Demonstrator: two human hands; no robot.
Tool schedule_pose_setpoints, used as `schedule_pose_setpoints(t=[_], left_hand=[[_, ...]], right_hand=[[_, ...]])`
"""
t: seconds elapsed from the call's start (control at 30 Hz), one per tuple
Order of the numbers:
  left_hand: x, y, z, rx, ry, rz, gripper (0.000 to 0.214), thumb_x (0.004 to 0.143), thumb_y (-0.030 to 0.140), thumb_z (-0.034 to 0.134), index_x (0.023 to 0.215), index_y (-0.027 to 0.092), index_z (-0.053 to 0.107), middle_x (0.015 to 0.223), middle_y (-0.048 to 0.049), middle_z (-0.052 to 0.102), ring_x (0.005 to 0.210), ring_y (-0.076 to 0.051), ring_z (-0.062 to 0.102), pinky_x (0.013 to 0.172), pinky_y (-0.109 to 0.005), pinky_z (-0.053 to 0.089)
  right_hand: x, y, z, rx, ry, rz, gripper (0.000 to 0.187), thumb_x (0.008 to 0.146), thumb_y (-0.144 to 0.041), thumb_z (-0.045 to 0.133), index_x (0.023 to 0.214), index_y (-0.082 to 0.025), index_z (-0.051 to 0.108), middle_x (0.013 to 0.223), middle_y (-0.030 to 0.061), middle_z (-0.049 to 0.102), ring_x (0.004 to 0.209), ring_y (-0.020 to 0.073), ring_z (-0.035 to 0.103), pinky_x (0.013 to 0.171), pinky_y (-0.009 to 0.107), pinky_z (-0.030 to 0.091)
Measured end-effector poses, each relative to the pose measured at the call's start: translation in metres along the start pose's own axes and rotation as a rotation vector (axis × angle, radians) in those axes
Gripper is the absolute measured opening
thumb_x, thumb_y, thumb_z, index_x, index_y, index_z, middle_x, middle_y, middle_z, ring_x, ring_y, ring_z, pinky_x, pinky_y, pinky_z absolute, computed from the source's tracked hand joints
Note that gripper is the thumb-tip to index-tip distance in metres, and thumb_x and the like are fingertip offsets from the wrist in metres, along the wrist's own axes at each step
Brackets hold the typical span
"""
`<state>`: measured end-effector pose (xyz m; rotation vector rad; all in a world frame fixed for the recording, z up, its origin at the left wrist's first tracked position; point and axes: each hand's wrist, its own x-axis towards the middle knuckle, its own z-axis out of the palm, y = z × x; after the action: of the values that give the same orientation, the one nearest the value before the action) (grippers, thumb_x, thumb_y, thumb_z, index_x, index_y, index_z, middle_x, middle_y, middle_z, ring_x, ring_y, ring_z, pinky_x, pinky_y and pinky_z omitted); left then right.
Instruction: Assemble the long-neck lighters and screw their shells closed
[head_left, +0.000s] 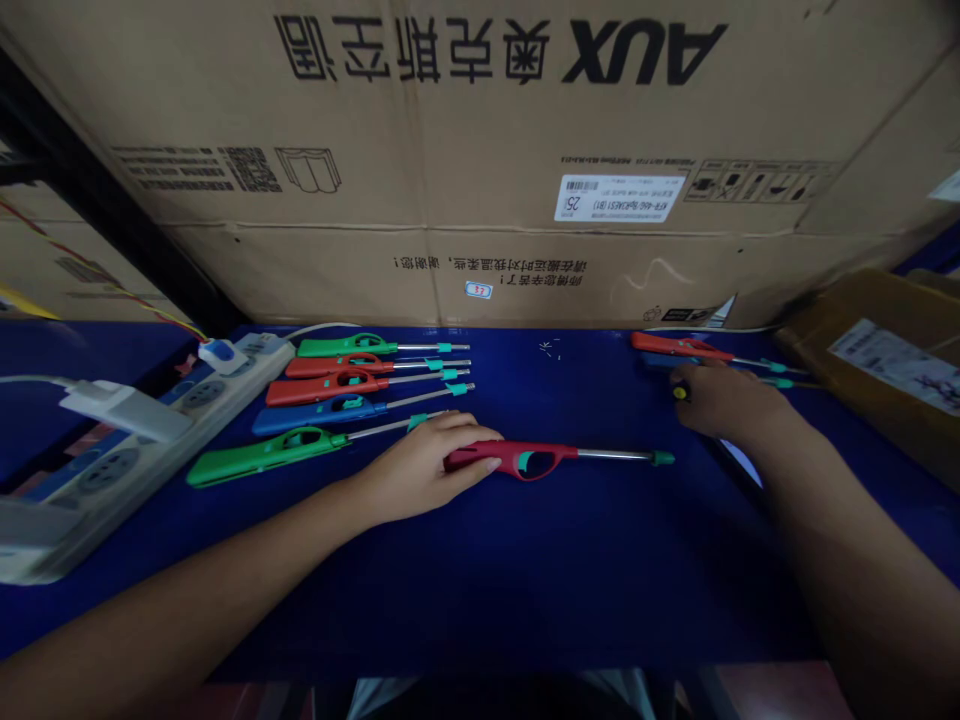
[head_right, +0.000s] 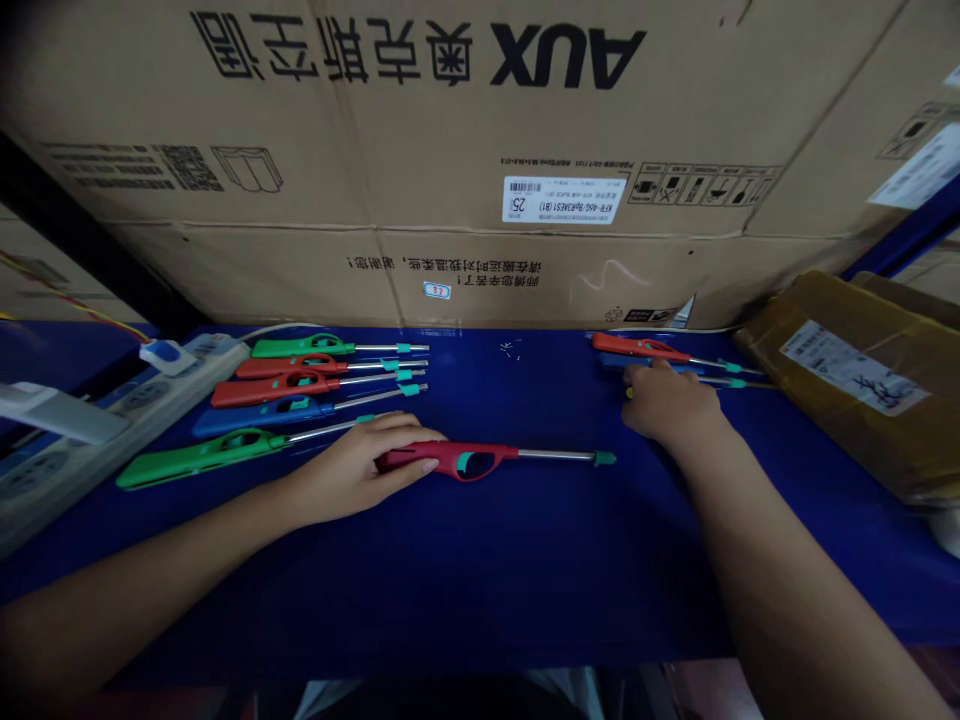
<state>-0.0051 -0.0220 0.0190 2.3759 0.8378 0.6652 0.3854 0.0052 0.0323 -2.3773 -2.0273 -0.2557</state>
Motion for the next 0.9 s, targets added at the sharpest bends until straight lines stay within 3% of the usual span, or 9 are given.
schedule_pose_setpoints(t=[0.17,0.33,0.43,0.57,0.63,0.7,0.8,0.9], left_hand=[[0.001,-0.005,0.0,0.015,-0.004,0.045,0.037,0.091,0.037,0.07,0.126,0.024,0.068,0.111,-0.0058,0.065,0.097,-0.017,0.067,0.09,-0.031,0.055],[-0.001,-0.005,-0.005,0.02,-0.009,0.065,0.041,0.085,0.027,0.074,0.125,0.024,0.067,0.114,-0.0059,0.065,0.098,-0.018,0.068,0.091,-0.031,0.056],[0.0,-0.007,-0.004,-0.001,-0.001,0.088,0.033,0.087,0.022,0.071,0.12,0.023,0.068,0.113,-0.0054,0.066,0.099,-0.017,0.067,0.091,-0.031,0.055],[0.004,-0.004,0.007,0.006,0.06,0.098,0.027,0.086,0.029,0.075,0.112,0.023,0.071,0.105,-0.0051,0.071,0.097,-0.019,0.066,0.09,-0.034,0.053],[0.005,0.004,0.012,0.044,0.063,0.1,0.03,0.086,0.035,0.076,0.113,0.023,0.071,0.106,-0.0057,0.073,0.098,-0.021,0.065,0.091,-0.036,0.052],[0.007,0.013,0.015,0.095,-0.009,0.128,0.043,0.082,0.044,0.078,0.119,0.024,0.07,0.11,-0.0062,0.072,0.102,-0.023,0.064,0.095,-0.04,0.05],[0.021,0.021,0.012,0.143,-0.098,0.156,0.043,0.086,0.05,0.074,0.121,0.025,0.069,0.113,-0.0055,0.072,0.107,-0.024,0.063,0.098,-0.041,0.049],[0.057,0.011,0.008,0.25,-0.052,0.201,0.027,0.098,0.038,0.059,0.119,0.023,0.069,0.112,-0.0044,0.072,0.105,-0.019,0.064,0.098,-0.037,0.049]], right_hand=[[0.003,-0.001,0.001,0.012,-0.019,0.042,0.036,0.067,-0.011,0.062,0.097,-0.021,0.078,0.101,0.0204,0.074,0.082,0.0399,0.072,0.065,0.05,0.053],[0.003,-0.009,-0.007,0.032,0.025,0.04,0.024,0.071,-0.016,0.061,0.09,-0.022,0.076,0.099,0.0168,0.075,0.083,0.0383,0.071,0.066,0.052,0.054],[0.0,-0.018,-0.014,0.072,0.09,-0.024,0.024,0.082,-0.024,0.058,0.1,-0.02,0.074,0.112,0.017,0.073,0.094,0.0387,0.07,0.075,0.053,0.055],[-0.01,-0.04,-0.027,0.162,0.202,-0.161,0.028,0.091,-0.029,0.052,0.114,-0.021,0.066,0.125,0.0138,0.068,0.106,0.0349,0.068,0.084,0.047,0.055],[-0.016,-0.051,-0.033,0.331,0.37,-0.247,0.024,0.094,-0.03,0.051,0.112,-0.02,0.063,0.117,0.0157,0.069,0.1,0.0335,0.069,0.079,0.044,0.055],[-0.021,-0.059,-0.037,0.426,0.497,-0.225,0.025,0.095,-0.033,0.051,0.113,-0.019,0.059,0.109,0.0164,0.071,0.092,0.0332,0.069,0.073,0.042,0.054],[-0.025,-0.064,-0.041,0.527,0.555,-0.154,0.029,0.097,-0.038,0.05,0.117,-0.018,0.054,0.099,0.0148,0.073,0.077,0.0297,0.069,0.065,0.039,0.051],[-0.023,-0.062,-0.039,0.65,0.555,-0.147,0.028,0.098,-0.04,0.048,0.117,-0.02,0.051,0.101,0.0142,0.072,0.07,0.0258,0.069,0.06,0.036,0.049]])
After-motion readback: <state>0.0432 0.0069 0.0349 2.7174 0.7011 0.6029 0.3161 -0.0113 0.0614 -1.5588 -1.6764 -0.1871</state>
